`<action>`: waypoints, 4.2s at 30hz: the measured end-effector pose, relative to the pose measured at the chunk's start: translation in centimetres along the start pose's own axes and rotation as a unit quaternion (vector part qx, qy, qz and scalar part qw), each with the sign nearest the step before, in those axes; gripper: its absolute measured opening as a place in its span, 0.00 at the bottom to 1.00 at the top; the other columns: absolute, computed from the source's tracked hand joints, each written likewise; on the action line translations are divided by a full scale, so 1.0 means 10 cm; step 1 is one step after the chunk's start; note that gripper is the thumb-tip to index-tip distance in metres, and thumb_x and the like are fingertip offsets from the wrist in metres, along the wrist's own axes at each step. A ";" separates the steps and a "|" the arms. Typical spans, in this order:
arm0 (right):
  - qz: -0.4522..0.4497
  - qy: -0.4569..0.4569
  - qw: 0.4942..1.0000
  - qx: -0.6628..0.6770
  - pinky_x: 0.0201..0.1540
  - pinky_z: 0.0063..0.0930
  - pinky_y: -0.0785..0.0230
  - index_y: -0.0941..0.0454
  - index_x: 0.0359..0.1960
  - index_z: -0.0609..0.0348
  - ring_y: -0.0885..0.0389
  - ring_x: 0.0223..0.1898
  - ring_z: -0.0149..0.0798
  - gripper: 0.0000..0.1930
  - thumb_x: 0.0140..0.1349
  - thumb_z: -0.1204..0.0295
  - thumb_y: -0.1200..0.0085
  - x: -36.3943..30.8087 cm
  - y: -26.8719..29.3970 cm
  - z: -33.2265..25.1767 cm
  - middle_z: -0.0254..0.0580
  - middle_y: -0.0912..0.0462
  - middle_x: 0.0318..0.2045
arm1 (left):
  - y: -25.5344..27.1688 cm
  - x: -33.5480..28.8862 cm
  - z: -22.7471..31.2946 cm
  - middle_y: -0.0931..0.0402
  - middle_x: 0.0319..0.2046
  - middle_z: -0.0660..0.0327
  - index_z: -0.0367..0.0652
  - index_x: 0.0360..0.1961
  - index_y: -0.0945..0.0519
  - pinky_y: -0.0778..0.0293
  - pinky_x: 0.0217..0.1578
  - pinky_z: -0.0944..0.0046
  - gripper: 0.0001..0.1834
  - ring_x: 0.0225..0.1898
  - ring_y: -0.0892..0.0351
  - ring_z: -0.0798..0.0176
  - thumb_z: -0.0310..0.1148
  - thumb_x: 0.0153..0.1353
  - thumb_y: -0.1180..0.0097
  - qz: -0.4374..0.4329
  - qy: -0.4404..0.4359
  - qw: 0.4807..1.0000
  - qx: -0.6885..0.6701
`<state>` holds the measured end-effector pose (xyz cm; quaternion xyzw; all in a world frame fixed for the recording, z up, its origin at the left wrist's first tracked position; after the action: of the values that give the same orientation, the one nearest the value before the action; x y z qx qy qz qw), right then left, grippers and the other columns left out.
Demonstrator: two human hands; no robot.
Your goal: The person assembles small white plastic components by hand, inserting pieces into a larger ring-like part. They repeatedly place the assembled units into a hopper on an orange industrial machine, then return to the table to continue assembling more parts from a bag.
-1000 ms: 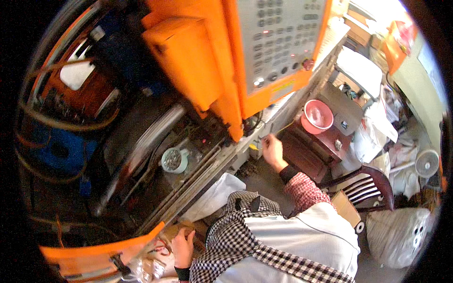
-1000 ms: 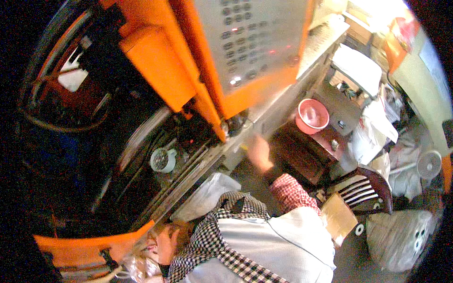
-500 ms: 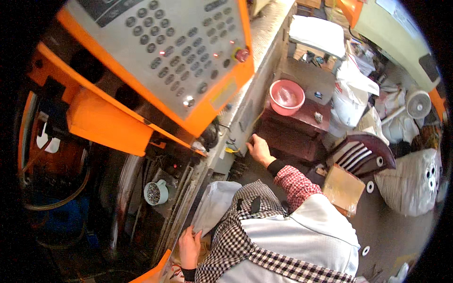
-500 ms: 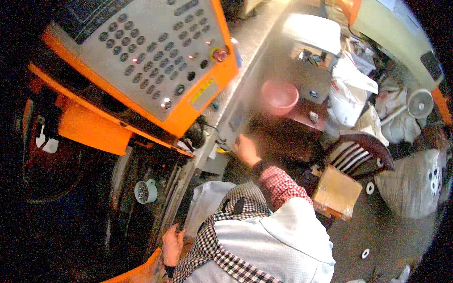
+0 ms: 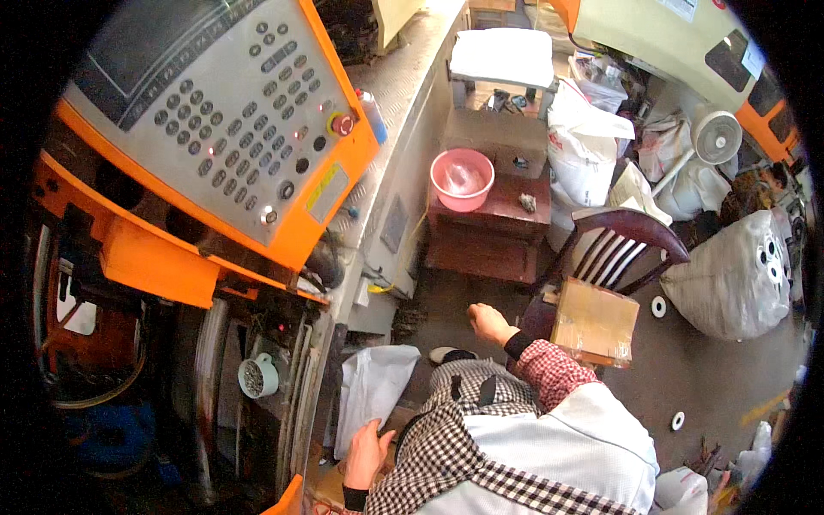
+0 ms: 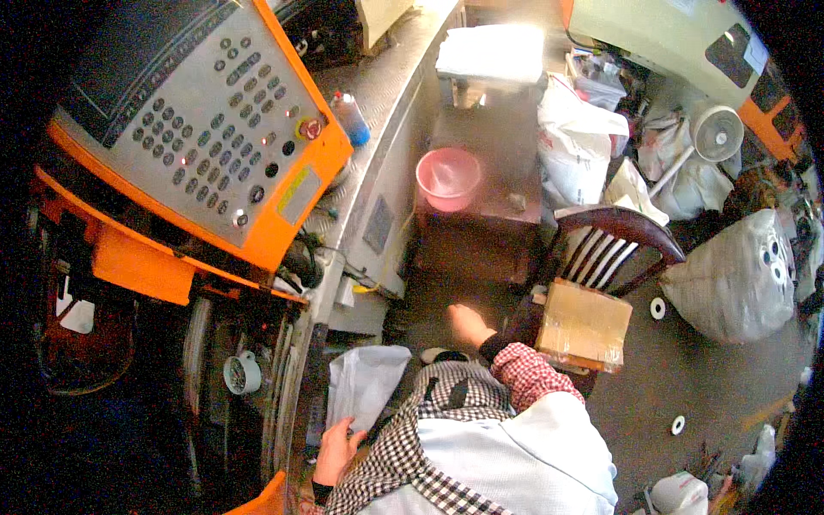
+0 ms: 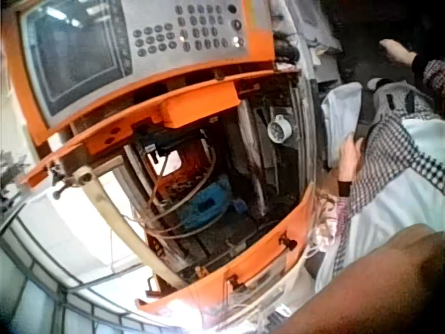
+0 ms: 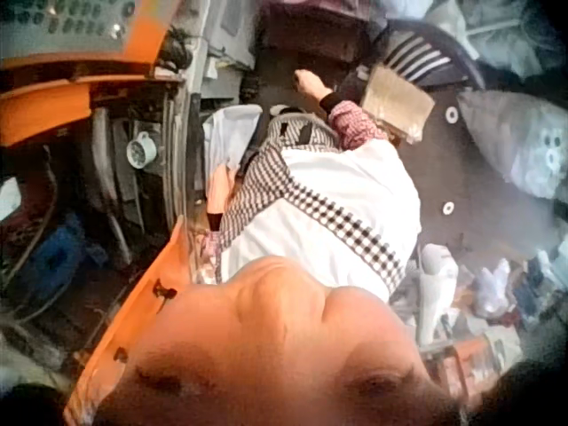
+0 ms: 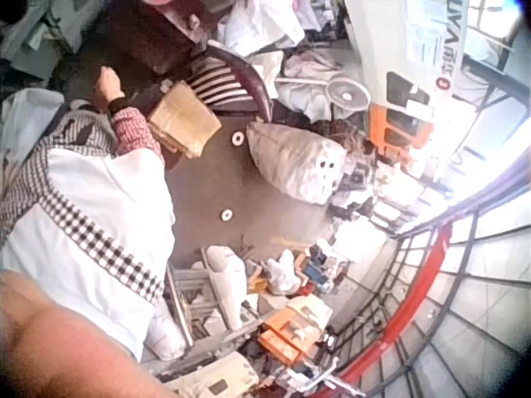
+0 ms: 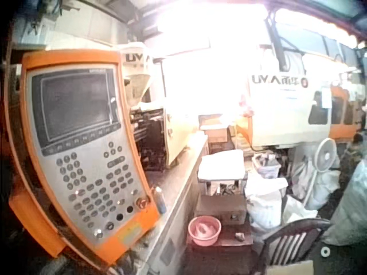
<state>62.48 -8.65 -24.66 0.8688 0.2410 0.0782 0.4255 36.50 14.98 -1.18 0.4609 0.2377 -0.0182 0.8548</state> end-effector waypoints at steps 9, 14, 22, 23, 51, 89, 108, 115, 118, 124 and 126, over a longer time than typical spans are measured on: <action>0.277 0.049 0.930 0.238 0.45 0.35 0.30 0.37 0.53 0.65 0.22 0.39 0.44 0.30 0.49 0.71 0.37 2.94 1.30 -0.76 0.50 0.23 0.39 | 0.23 0.35 -0.04 0.27 0.40 0.39 0.29 0.46 0.29 0.31 0.40 0.51 0.22 0.43 0.27 0.38 0.35 0.55 0.43 -0.019 0.143 0.989 0.012; 0.274 0.030 0.943 0.185 0.52 0.36 0.34 0.48 0.62 0.62 0.27 0.50 0.46 0.50 0.36 0.71 0.29 4.64 1.83 -0.79 0.54 0.29 0.50 | 0.31 0.86 0.08 0.26 0.31 0.41 0.34 0.43 0.27 0.30 0.37 0.49 0.16 0.37 0.28 0.36 0.34 0.58 0.48 0.118 0.033 0.991 -0.045; 0.222 0.114 0.960 0.128 0.60 0.40 0.44 0.49 0.62 0.66 0.40 0.59 0.52 0.44 0.46 0.62 0.38 5.37 1.62 -0.93 0.59 0.40 0.58 | 0.20 0.84 0.20 0.31 0.26 0.49 0.32 0.42 0.30 0.32 0.31 0.52 0.21 0.28 0.32 0.46 0.44 0.64 0.53 0.035 0.176 0.982 -0.058; 0.228 0.117 0.952 0.164 0.59 0.40 0.43 0.49 0.62 0.66 0.39 0.58 0.52 0.43 0.48 0.61 0.40 5.35 1.61 -0.88 0.59 0.39 0.58 | 0.20 0.81 0.21 0.31 0.26 0.49 0.32 0.40 0.31 0.33 0.30 0.53 0.20 0.27 0.33 0.47 0.43 0.64 0.53 0.065 0.172 0.980 -0.073; -0.005 0.531 0.843 0.087 0.39 0.44 0.38 0.39 0.53 0.65 0.32 0.36 0.52 0.42 0.33 0.66 0.34 -0.69 0.50 -5.03 0.51 0.33 0.35 | 1.37 -0.89 -0.73 0.52 0.63 0.55 0.43 0.66 0.55 0.47 0.62 0.56 0.50 0.65 0.51 0.58 0.23 0.46 0.35 0.553 -0.191 0.679 -0.443; 0.429 0.448 0.784 -0.009 0.55 0.49 0.39 0.22 0.46 0.57 0.39 0.58 0.57 0.14 0.59 0.69 0.47 0.94 1.64 -5.76 0.52 0.36 0.58 | 5.13 0.53 -3.53 0.30 0.49 0.45 0.47 0.57 0.36 0.36 0.52 0.53 0.38 0.51 0.32 0.43 0.37 0.41 0.37 0.813 -0.054 0.569 -0.107; 0.469 0.507 0.720 -0.078 0.47 0.42 0.31 0.19 0.34 0.63 0.23 0.43 0.51 0.07 0.57 0.74 0.48 0.75 1.67 -5.82 0.51 0.21 0.42 | 5.55 0.81 -3.37 0.26 0.46 0.50 0.44 0.50 0.31 0.33 0.49 0.58 0.31 0.48 0.27 0.50 0.34 0.41 0.36 0.755 -0.245 0.525 -0.307; 0.456 0.533 0.707 -0.092 0.40 0.36 0.28 0.20 0.33 0.66 0.23 0.41 0.46 0.07 0.60 0.76 0.50 0.71 1.65 -5.85 0.49 0.22 0.39 | 5.57 0.53 -3.38 0.27 0.44 0.54 0.45 0.50 0.31 0.33 0.50 0.60 0.31 0.47 0.28 0.53 0.35 0.42 0.35 0.724 -0.235 0.537 -0.364; 0.459 0.523 0.713 -0.087 0.39 0.35 0.28 0.20 0.33 0.66 0.22 0.40 0.46 0.08 0.60 0.76 0.50 0.73 1.66 -5.83 0.48 0.21 0.38 | 5.43 0.62 -3.34 0.26 0.44 0.54 0.45 0.51 0.31 0.34 0.50 0.61 0.31 0.48 0.28 0.55 0.34 0.42 0.36 0.708 -0.217 0.569 -0.358; 0.465 0.526 0.706 -0.095 0.37 0.34 0.27 0.19 0.32 0.66 0.22 0.38 0.45 0.08 0.60 0.75 0.50 0.70 1.66 -5.82 0.48 0.21 0.36 | 5.63 0.55 -3.26 0.26 0.44 0.53 0.46 0.51 0.31 0.35 0.51 0.61 0.31 0.48 0.28 0.55 0.34 0.42 0.36 0.707 -0.279 0.543 -0.356; 0.468 0.531 0.701 -0.086 0.37 0.34 0.27 0.19 0.32 0.66 0.22 0.37 0.44 0.08 0.60 0.75 0.50 0.70 1.64 -5.87 0.48 0.21 0.36 | 5.65 0.52 -3.48 0.27 0.44 0.53 0.46 0.51 0.31 0.35 0.51 0.61 0.31 0.48 0.28 0.55 0.34 0.42 0.36 0.701 -0.268 0.555 -0.359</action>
<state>54.32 27.39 24.35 0.6440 -0.0190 0.7358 0.2087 41.70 76.15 24.59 0.1101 -0.4140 0.5508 0.7163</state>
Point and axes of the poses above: each hand's wrist, its own x-axis towards the middle knuckle, its own y-axis out of the back of the hand, z = x × y, the point moved 6 cm from there along x, towards the middle knuckle
